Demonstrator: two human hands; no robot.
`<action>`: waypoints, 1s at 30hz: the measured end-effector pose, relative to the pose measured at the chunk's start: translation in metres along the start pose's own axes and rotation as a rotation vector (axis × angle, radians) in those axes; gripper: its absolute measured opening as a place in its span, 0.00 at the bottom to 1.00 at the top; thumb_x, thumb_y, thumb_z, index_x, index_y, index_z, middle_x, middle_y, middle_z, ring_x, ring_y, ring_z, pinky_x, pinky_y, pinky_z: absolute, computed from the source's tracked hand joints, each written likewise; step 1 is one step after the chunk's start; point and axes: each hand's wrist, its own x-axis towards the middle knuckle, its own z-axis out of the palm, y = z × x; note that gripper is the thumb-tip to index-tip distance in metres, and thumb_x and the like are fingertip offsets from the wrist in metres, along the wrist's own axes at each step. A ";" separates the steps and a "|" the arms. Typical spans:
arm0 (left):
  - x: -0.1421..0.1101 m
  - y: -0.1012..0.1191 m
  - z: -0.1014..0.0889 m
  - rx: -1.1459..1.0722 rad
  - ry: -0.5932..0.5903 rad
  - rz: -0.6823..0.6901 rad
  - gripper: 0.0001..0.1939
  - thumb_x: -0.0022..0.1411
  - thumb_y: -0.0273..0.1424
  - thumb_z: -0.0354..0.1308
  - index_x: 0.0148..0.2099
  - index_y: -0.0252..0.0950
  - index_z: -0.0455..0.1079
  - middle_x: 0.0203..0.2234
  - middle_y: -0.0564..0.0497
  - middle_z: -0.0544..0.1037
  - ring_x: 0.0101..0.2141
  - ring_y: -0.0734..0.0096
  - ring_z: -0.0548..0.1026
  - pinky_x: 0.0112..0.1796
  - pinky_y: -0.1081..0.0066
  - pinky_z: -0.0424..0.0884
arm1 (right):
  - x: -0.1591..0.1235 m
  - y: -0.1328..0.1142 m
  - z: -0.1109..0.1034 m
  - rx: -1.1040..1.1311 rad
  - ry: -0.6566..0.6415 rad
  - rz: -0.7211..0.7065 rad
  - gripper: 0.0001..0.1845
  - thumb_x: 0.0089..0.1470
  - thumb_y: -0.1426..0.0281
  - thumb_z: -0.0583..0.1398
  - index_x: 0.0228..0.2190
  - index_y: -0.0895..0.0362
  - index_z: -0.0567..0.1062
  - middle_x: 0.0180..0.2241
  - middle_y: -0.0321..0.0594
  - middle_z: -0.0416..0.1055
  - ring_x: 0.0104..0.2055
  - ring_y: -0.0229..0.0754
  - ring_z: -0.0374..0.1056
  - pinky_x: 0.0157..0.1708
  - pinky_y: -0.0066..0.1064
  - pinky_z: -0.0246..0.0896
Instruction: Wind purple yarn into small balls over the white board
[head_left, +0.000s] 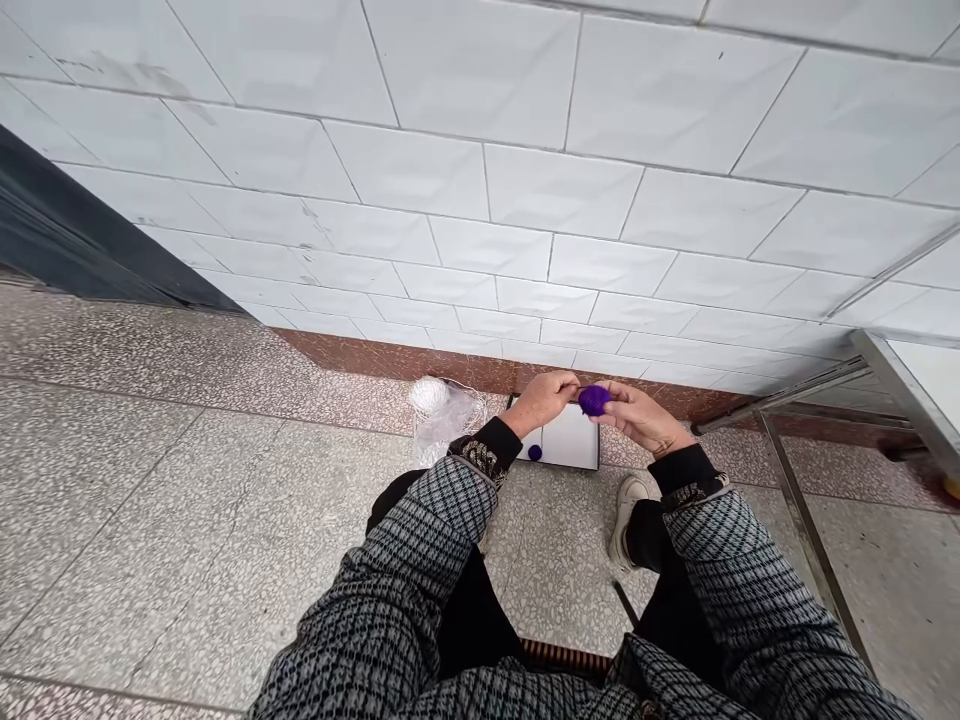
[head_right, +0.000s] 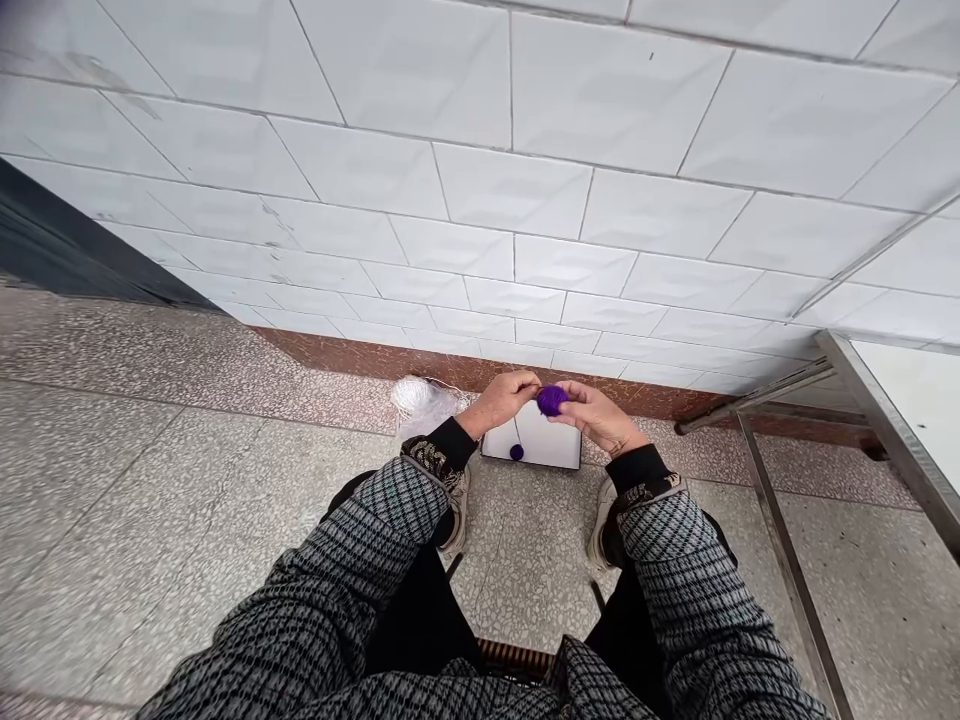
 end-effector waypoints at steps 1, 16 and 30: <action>0.000 0.000 0.001 0.007 0.014 -0.015 0.09 0.65 0.26 0.53 0.32 0.34 0.71 0.30 0.50 0.77 0.35 0.68 0.73 0.39 0.71 0.66 | -0.001 -0.001 -0.002 0.052 0.002 -0.001 0.21 0.42 0.67 0.75 0.40 0.55 0.79 0.40 0.41 0.79 0.39 0.42 0.76 0.43 0.36 0.75; -0.005 0.004 0.010 0.045 -0.276 0.145 0.10 0.63 0.28 0.52 0.32 0.34 0.73 0.27 0.52 0.77 0.30 0.71 0.72 0.38 0.72 0.65 | 0.017 0.005 -0.007 -0.082 0.493 -0.227 0.21 0.40 0.66 0.72 0.34 0.54 0.70 0.33 0.35 0.73 0.35 0.38 0.71 0.41 0.34 0.71; 0.009 0.018 -0.003 0.043 -0.106 0.230 0.10 0.62 0.32 0.52 0.32 0.35 0.72 0.31 0.48 0.79 0.35 0.66 0.74 0.42 0.66 0.70 | 0.001 0.005 -0.006 -0.685 0.207 -0.089 0.13 0.44 0.76 0.63 0.36 0.56 0.75 0.34 0.37 0.74 0.36 0.40 0.67 0.45 0.38 0.67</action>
